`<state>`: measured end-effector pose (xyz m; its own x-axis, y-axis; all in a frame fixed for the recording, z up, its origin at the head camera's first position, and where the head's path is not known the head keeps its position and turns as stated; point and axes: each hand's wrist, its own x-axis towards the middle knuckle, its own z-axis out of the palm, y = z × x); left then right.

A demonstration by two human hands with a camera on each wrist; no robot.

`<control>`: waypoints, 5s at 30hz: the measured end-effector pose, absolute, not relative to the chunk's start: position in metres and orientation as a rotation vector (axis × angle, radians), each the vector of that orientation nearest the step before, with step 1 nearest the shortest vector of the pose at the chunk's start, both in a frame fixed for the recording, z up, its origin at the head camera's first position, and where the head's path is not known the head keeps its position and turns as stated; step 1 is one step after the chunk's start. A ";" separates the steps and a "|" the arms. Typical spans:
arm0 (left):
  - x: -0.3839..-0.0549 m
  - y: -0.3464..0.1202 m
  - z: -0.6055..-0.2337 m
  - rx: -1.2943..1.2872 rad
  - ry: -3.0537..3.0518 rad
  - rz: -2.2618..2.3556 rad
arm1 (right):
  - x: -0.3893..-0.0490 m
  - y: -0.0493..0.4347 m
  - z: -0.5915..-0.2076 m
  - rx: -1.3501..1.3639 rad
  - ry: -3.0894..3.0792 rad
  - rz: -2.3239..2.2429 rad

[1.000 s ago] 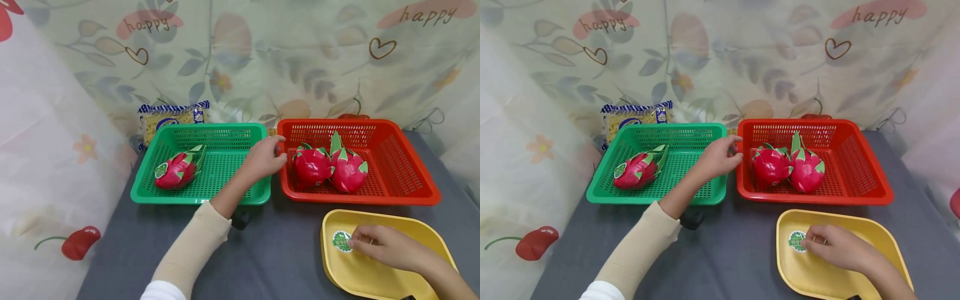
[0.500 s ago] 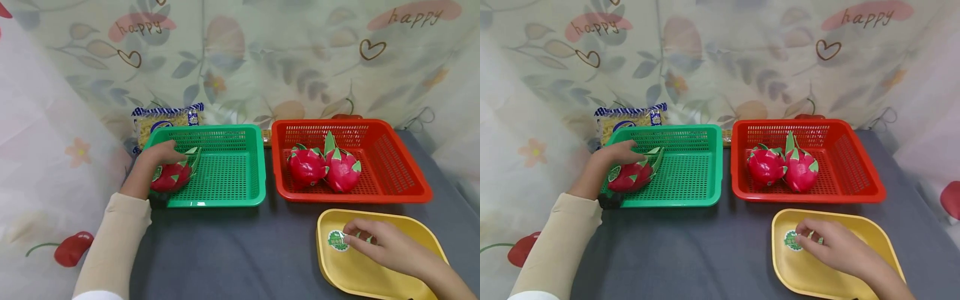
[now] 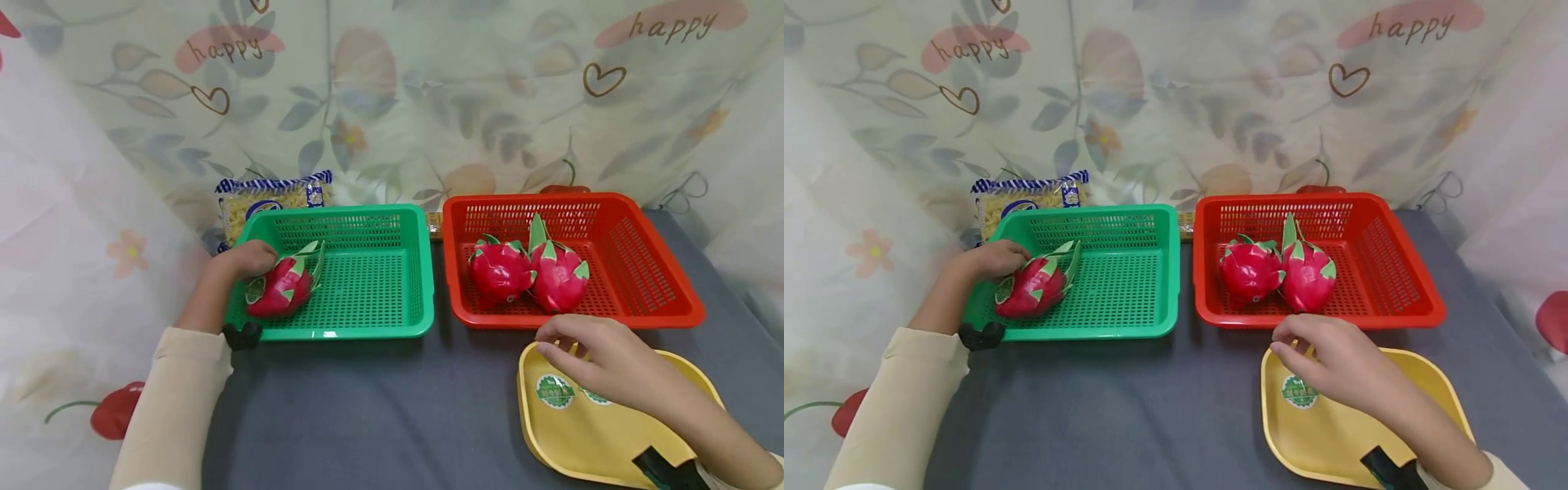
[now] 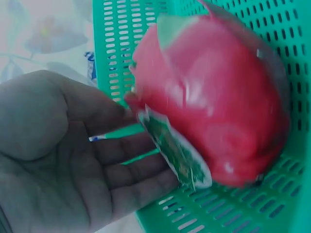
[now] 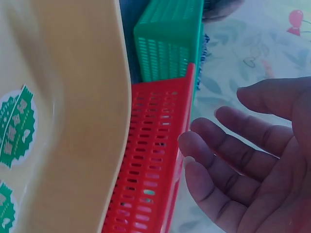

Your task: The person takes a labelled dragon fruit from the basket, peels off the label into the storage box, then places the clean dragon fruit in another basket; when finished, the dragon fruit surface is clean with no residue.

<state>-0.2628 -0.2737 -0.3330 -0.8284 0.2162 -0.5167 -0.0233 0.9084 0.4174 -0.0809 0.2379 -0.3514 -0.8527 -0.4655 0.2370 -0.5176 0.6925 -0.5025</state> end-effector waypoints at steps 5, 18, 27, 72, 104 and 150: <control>-0.263 -0.276 -0.332 0.126 2.429 0.643 | -0.084 0.233 -0.353 0.867 -2.824 0.917; -0.259 -0.263 -0.345 -0.063 2.062 0.722 | -0.094 0.211 -0.347 0.964 -2.901 0.823; -0.259 -0.255 -0.350 -0.063 2.069 0.564 | -0.096 0.201 -0.347 1.002 -2.950 0.792; -0.218 -0.249 -0.277 0.542 2.617 0.841 | -0.095 0.213 -0.348 0.994 -2.940 0.827; -0.135 -0.146 -0.344 1.080 1.966 2.013 | -0.094 0.173 -0.344 1.219 -2.390 1.138; -0.119 -0.079 -0.367 0.567 1.959 2.069 | -0.074 0.154 -0.344 1.318 -2.450 1.360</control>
